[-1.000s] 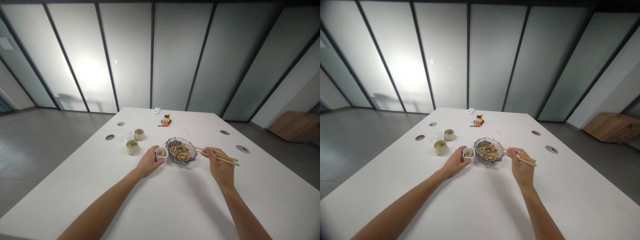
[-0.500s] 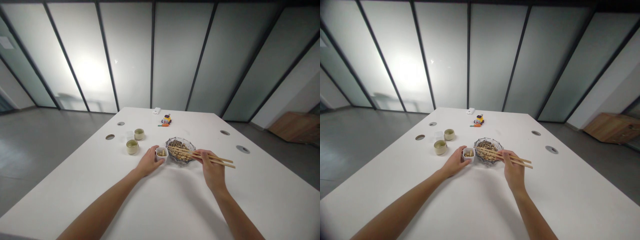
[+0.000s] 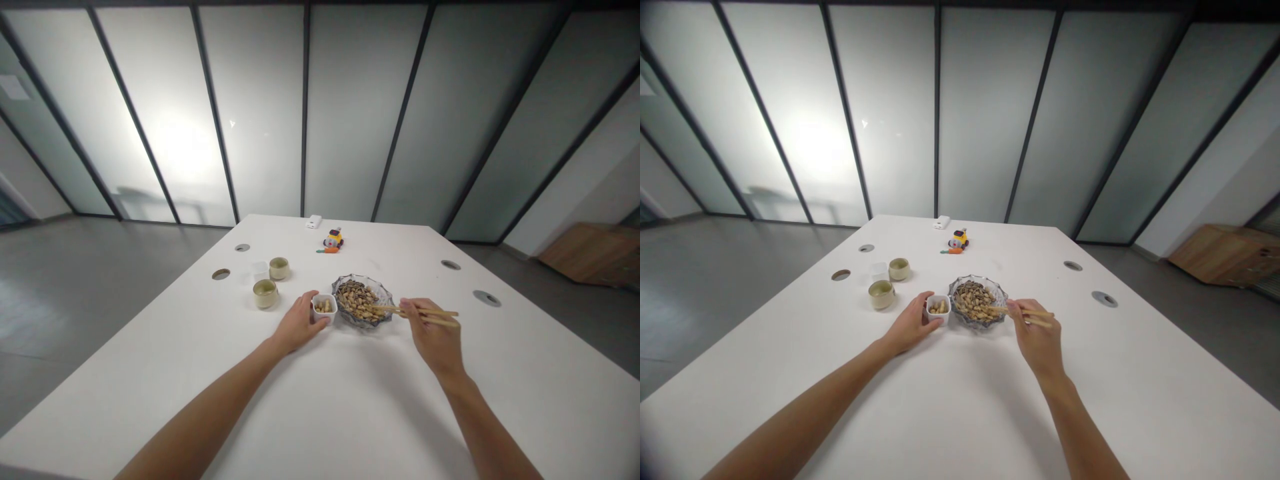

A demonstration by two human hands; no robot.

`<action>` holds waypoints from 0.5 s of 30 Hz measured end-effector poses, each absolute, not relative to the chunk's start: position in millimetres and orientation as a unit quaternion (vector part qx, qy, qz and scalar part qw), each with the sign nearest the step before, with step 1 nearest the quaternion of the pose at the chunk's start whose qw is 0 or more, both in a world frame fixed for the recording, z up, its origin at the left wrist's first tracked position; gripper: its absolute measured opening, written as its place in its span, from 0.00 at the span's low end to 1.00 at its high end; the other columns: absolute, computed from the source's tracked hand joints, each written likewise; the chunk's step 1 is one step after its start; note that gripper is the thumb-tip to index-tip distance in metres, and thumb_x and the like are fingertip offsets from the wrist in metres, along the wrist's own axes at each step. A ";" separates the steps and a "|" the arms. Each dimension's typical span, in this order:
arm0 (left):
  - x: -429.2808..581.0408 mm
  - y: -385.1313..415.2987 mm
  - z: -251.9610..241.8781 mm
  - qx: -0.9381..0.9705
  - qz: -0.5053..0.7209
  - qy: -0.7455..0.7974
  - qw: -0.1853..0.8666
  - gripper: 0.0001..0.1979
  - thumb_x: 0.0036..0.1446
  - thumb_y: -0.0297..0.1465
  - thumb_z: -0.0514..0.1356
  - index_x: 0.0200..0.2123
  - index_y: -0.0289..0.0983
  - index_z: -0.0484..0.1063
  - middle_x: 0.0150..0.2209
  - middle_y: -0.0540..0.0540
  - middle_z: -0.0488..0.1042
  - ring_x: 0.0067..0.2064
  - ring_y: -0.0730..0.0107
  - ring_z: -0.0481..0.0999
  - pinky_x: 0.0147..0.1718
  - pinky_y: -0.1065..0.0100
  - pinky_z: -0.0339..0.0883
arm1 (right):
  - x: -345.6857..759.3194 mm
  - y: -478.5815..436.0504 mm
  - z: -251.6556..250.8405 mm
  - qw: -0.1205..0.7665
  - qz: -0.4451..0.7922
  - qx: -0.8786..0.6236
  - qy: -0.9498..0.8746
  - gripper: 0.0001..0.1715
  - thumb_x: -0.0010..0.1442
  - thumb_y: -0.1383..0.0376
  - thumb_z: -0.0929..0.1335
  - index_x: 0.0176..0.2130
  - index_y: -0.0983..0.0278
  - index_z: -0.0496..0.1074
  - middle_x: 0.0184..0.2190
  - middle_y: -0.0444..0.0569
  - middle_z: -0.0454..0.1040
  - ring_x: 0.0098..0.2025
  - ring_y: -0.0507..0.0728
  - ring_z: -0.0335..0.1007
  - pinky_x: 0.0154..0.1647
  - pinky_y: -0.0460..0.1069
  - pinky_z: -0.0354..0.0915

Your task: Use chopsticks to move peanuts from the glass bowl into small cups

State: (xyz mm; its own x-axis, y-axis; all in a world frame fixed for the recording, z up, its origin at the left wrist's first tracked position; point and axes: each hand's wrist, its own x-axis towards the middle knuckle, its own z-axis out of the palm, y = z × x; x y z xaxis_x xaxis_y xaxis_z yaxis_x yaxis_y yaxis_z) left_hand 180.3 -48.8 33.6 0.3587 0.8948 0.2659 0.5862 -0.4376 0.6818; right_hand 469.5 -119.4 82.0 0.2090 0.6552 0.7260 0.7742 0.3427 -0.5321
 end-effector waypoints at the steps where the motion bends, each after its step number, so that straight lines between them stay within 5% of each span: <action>1: 180.3 -48.9 33.7 0.788 0.316 0.470 0.244 0.33 0.60 0.41 0.65 0.65 0.35 0.63 0.59 0.36 0.74 0.56 0.51 0.76 0.59 0.53 0.69 | 469.0 -119.2 82.0 0.524 -0.045 -0.565 -0.636 0.28 0.69 0.43 0.65 0.32 0.59 0.78 0.30 0.49 0.82 0.31 0.58 0.79 0.33 0.51 0.70; 15: 179.4 -47.8 31.3 0.787 0.320 0.468 0.242 0.33 0.60 0.40 0.66 0.64 0.36 0.64 0.59 0.36 0.74 0.56 0.51 0.77 0.59 0.53 0.69 | 473.3 -119.0 81.5 0.521 -0.041 -0.562 -0.641 0.26 0.70 0.45 0.66 0.33 0.60 0.79 0.30 0.49 0.81 0.32 0.58 0.79 0.35 0.51 0.72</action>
State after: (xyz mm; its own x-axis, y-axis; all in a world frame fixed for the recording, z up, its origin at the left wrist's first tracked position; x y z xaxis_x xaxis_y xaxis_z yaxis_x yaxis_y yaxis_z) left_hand 179.4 -47.8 31.3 0.3568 0.8919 0.2780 0.5822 -0.4450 0.6804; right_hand 473.3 -119.0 81.5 0.1751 0.6770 0.7148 0.7634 0.3651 -0.5328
